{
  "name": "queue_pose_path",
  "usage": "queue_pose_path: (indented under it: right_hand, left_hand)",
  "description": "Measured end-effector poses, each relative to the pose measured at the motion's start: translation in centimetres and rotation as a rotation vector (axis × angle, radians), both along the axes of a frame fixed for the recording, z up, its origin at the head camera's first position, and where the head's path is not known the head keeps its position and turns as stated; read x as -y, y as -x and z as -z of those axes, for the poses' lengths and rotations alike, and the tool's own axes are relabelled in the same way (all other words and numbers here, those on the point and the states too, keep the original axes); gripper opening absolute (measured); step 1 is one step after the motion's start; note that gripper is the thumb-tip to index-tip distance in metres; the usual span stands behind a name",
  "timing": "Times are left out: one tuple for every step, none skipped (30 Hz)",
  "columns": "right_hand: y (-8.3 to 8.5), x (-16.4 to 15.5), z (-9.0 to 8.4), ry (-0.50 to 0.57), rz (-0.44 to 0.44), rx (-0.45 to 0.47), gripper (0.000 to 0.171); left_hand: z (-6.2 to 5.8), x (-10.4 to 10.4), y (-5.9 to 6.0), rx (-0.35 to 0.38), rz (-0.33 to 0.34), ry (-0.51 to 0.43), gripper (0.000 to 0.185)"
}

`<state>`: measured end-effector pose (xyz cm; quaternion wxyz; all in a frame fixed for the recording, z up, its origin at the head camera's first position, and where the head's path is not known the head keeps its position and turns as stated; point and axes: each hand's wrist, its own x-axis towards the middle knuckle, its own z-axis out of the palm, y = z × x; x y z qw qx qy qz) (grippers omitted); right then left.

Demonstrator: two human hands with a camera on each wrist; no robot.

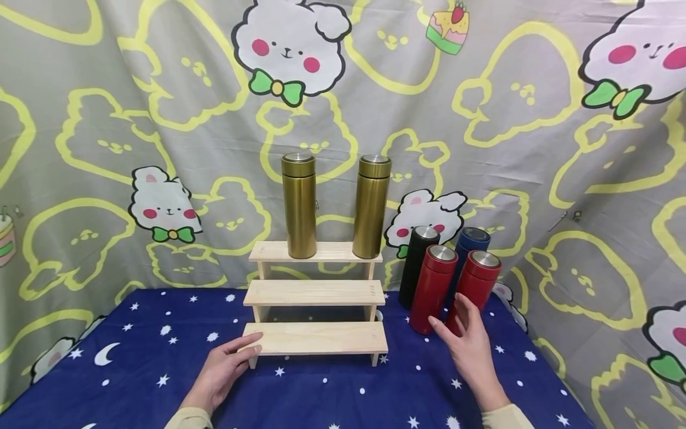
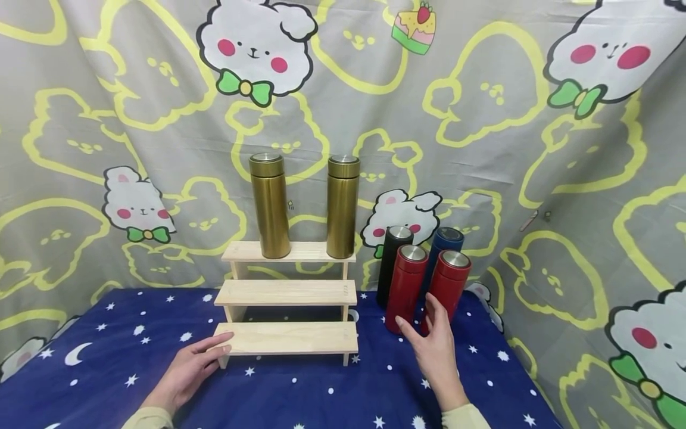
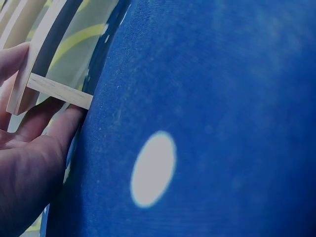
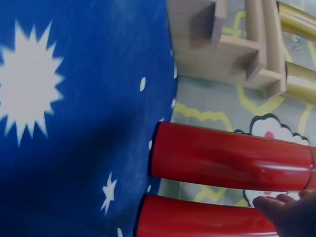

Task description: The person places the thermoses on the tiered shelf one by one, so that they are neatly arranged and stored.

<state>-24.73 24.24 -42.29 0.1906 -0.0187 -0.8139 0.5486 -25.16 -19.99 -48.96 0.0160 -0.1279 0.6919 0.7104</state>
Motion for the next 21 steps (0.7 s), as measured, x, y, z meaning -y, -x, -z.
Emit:
queue_pose_path:
  right_hand:
    - [0.2,-0.1,0.2,0.000,0.006,-0.002,0.084]
    - [0.4,-0.1,0.4,0.003,0.012,-0.002,0.085]
    - [0.6,-0.2,0.6,0.003,0.016,-0.004,0.085]
    - [0.8,-0.2,0.8,0.007,0.020,-0.001,0.085]
    - [1.0,-0.3,0.9,0.009,0.022,0.001,0.086]
    - [1.1,-0.3,1.0,0.016,0.020,0.004,0.086]
    - [1.3,-0.4,1.1,0.020,0.023,0.011,0.087]
    - [1.4,-0.4,1.1,0.026,0.018,0.017,0.088]
    - [1.6,-0.4,1.2,0.029,0.015,0.024,0.089]
    - [1.7,-0.5,1.3,0.033,0.012,0.032,0.089]
    - [1.9,-0.5,1.3,0.033,0.009,0.039,0.090]
    - [2.0,-0.6,1.4,0.033,0.007,0.047,0.091]
    - [2.1,-0.6,1.6,0.033,0.006,0.054,0.091]
    - [2.3,-0.6,1.7,0.037,0.003,0.056,0.091]
    - [2.4,-0.6,1.9,0.039,0.002,0.058,0.091]
    - [2.5,-0.6,2.0,0.042,-0.003,0.056,0.091]
    - [2.6,-0.7,2.2,0.044,-0.007,0.054,0.091]
    - [2.8,-0.7,2.4,0.046,-0.011,0.051,0.092]
    - [2.9,-0.7,2.5,0.049,-0.016,0.044,0.092]
    - [3.0,-0.7,2.6,0.049,-0.019,0.036,0.092]
    - [3.1,-0.6,2.7,0.047,-0.023,0.032,0.093]
  left_hand:
    - [0.0,0.0,0.0,0.003,0.000,-0.003,0.042]
    - [0.0,0.0,0.0,0.005,0.000,-0.005,0.041]
    - [0.1,0.0,0.0,0.006,0.001,-0.007,0.041]
    - [0.1,0.0,0.0,0.005,0.001,-0.009,0.041]
    - [0.1,0.0,0.0,0.004,0.000,-0.009,0.041]
    - [0.1,0.0,0.0,0.001,0.000,-0.008,0.041]
    - [0.0,0.0,0.0,-0.003,0.002,-0.009,0.041]
    - [0.0,0.0,0.1,-0.008,0.004,-0.009,0.041]
    - [-0.1,-0.1,0.1,-0.012,0.006,-0.007,0.041]
    - [-0.1,-0.1,0.1,-0.014,0.005,-0.005,0.041]
    - [-0.1,-0.1,0.0,-0.014,0.004,-0.002,0.042]
    - [-0.2,-0.1,0.0,-0.015,0.003,0.001,0.042]
    - [-0.2,-0.1,0.0,-0.013,0.001,0.003,0.042]
    - [-0.2,-0.1,0.0,-0.009,-0.002,0.007,0.042]
    - [-0.2,-0.1,-0.1,-0.004,-0.006,0.010,0.043]
    - [-0.2,-0.1,-0.1,0.000,-0.010,0.015,0.044]
    - [-0.2,-0.1,-0.1,0.003,-0.009,0.020,0.045]
    - [-0.2,-0.1,-0.1,0.006,-0.008,0.025,0.046]
    - [-0.1,-0.1,-0.1,0.009,-0.008,0.029,0.047]
    - [-0.1,-0.1,-0.1,0.009,-0.006,0.032,0.047]
    - [-0.1,-0.1,-0.1,0.005,-0.004,0.033,0.048]
